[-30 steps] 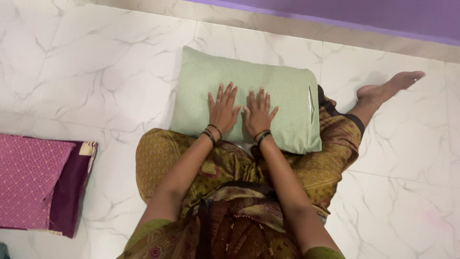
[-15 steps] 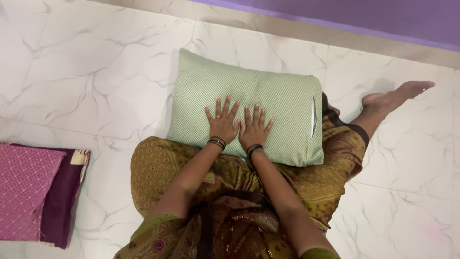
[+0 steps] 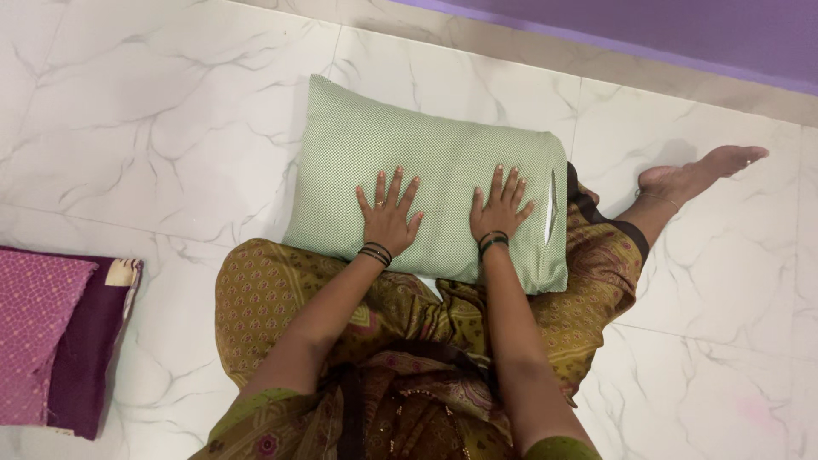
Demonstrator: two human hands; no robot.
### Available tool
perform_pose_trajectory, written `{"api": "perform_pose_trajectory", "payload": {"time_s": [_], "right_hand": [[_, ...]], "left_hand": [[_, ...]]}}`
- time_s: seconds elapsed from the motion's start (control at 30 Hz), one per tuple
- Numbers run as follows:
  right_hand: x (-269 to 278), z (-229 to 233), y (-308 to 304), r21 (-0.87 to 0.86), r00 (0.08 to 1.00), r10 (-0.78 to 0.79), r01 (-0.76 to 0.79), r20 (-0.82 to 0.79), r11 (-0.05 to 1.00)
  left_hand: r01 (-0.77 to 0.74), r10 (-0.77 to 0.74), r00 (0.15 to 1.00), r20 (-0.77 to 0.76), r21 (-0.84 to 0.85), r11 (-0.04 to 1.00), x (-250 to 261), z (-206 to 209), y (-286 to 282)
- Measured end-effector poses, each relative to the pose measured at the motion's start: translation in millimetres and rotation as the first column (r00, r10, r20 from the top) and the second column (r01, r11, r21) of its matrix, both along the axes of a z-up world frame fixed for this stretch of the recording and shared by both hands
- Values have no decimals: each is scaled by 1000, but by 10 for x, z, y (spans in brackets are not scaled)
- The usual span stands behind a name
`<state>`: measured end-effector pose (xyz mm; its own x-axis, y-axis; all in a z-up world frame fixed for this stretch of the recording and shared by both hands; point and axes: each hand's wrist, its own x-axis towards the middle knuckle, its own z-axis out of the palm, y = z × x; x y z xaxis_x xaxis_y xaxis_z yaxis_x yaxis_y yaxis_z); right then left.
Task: The person sits on the floor and folds a light green pillow, then places it aside. They then pick up a purple pillow with a pink patterned cover, fold the cover around the pillow, and smooth it out. Finally, they pick up a white pillow with a red patterned cover and begin to fold the cover around it.
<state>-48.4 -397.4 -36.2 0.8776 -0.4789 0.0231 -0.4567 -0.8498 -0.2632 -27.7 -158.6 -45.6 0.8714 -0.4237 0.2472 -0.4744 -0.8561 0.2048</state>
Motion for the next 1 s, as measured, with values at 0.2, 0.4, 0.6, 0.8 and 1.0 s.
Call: {"api": "perform_pose_trajectory", "payload": {"time_s": [0.2,0.4,0.6,0.8,1.0], "right_hand": [[21,-133,-32,15,1000,-1,1,-24,1000],[14,-156,-72,12,1000,-6,6,-19,1000],[-2,-102,-13,15,1000,-7,7,17,1000],[-3,-117,55,-11,999,-15,15,34,1000],[11,-154,56,-23,998,-7,9,60,1000]], "left_hand": [[22,-22,1000,2,25,999,68,119,-3],[6,44,952,-302,163,987,912,540,104],[-284,341,795,-502,188,940,1490,661,385],[-292,373,799,-472,239,926,1544,356,378],[-294,366,787,-496,220,930,1530,397,393]]}}
